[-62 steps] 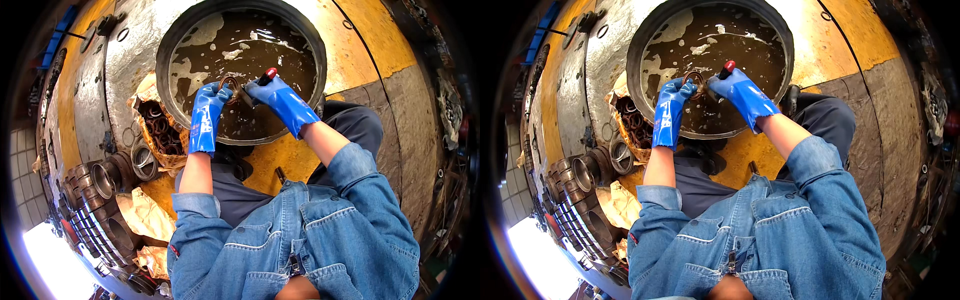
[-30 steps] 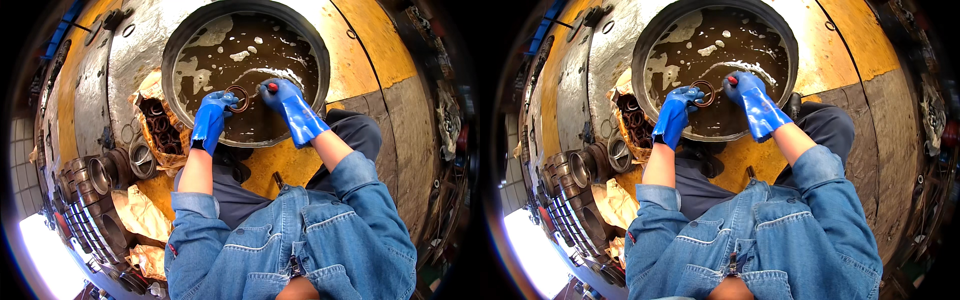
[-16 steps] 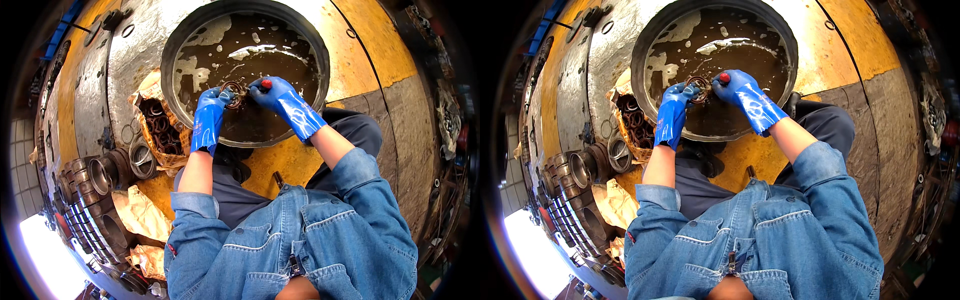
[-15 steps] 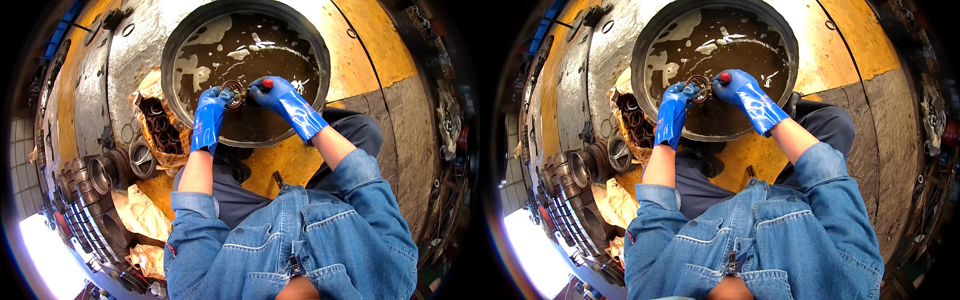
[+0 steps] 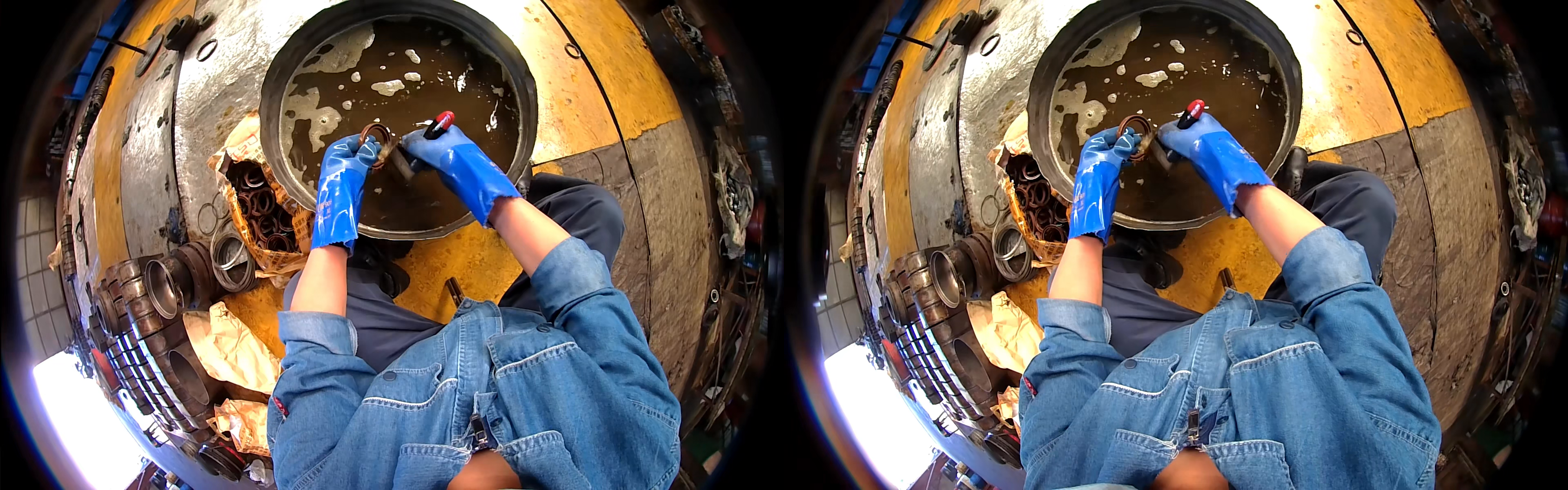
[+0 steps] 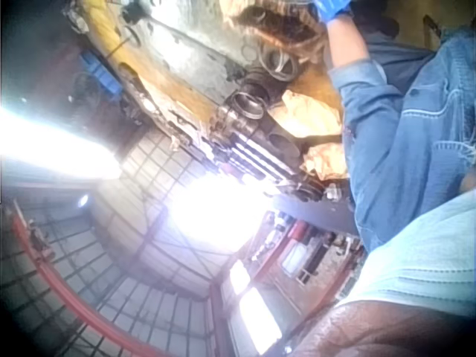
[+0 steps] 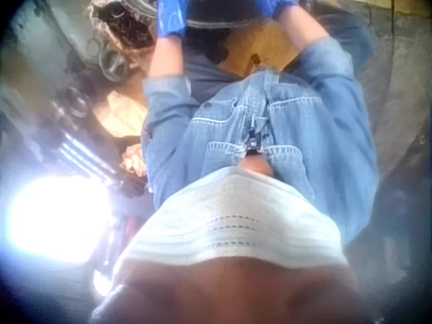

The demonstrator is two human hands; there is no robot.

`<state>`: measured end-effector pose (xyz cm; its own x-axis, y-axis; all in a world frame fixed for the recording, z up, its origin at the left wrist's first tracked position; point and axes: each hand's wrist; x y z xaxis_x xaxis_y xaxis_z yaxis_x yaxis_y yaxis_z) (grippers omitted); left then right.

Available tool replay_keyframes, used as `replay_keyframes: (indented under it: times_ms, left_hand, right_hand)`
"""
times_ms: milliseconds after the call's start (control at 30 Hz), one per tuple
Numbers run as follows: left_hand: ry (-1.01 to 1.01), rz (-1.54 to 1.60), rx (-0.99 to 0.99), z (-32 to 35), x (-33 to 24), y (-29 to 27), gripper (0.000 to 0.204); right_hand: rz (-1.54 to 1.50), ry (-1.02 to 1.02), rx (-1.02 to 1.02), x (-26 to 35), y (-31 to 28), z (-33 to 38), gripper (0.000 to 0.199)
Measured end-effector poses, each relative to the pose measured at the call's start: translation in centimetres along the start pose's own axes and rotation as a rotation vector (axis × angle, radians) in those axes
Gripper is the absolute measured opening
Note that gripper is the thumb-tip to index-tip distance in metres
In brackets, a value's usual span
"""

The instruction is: The person sits on the floor and cleans small metal rings by dipping them into a bucket of dark liquid and scrubbing them with a wire brush. The person repeatedly dips the rings into the liquid and scrubs them before placing them into a nearby container.

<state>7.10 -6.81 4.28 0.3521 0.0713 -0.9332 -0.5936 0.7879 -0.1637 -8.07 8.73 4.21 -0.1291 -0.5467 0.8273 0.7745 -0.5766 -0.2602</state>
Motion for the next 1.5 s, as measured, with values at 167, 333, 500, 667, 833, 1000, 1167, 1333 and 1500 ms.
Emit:
replay_keyframes:
  times_ms: [167,333,500,667,833,1000,1167,1333,1500]
  left_hand:
    - [0.033,-0.083,-0.034,-0.5,1.2,-0.3,0.032]
    - [0.058,-0.187,-0.104,0.4,1.4,-0.7,0.031]
    - [0.079,-0.060,-0.050,-0.3,1.7,-0.1,0.029]
    - [0.058,-0.083,-0.015,0.5,0.2,-0.2,0.038]
    - [0.082,0.019,-0.016,0.0,1.6,-0.7,0.040]
    - [0.013,0.030,-0.091,0.6,1.1,-0.9,0.041]
    - [-0.019,0.093,-0.078,1.1,0.8,-1.6,0.038]
    - [-0.011,0.089,-0.014,1.1,-0.7,-0.9,0.033]
    - [-0.064,0.042,-0.079,1.4,-1.0,-1.0,0.031]
  right_hand:
    - [-0.064,0.067,0.046,-3.0,-1.3,-0.7,0.034]
    - [0.332,-0.141,0.039,2.4,-1.1,3.6,0.032]
    - [0.475,-0.685,-0.116,2.2,0.3,2.1,0.029]
    - [0.154,-0.028,0.042,1.1,0.2,-0.1,0.035]
    - [-0.544,0.028,0.203,-0.2,0.7,1.4,0.029]
    - [0.180,0.114,-0.063,2.9,-1.3,3.7,0.032]
    - [0.206,-0.034,-0.054,4.0,0.9,4.4,0.032]
    - [0.550,-0.119,-0.048,4.7,2.7,3.7,0.034]
    - [0.377,-0.230,-0.037,3.6,1.5,3.1,0.031]
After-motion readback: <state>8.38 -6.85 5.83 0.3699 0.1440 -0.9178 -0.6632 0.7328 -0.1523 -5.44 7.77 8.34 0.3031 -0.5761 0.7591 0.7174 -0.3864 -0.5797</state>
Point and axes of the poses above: each hand's wrist, its own z-axis away from the middle knuckle, its own y-axis out of the palm, x = y × z
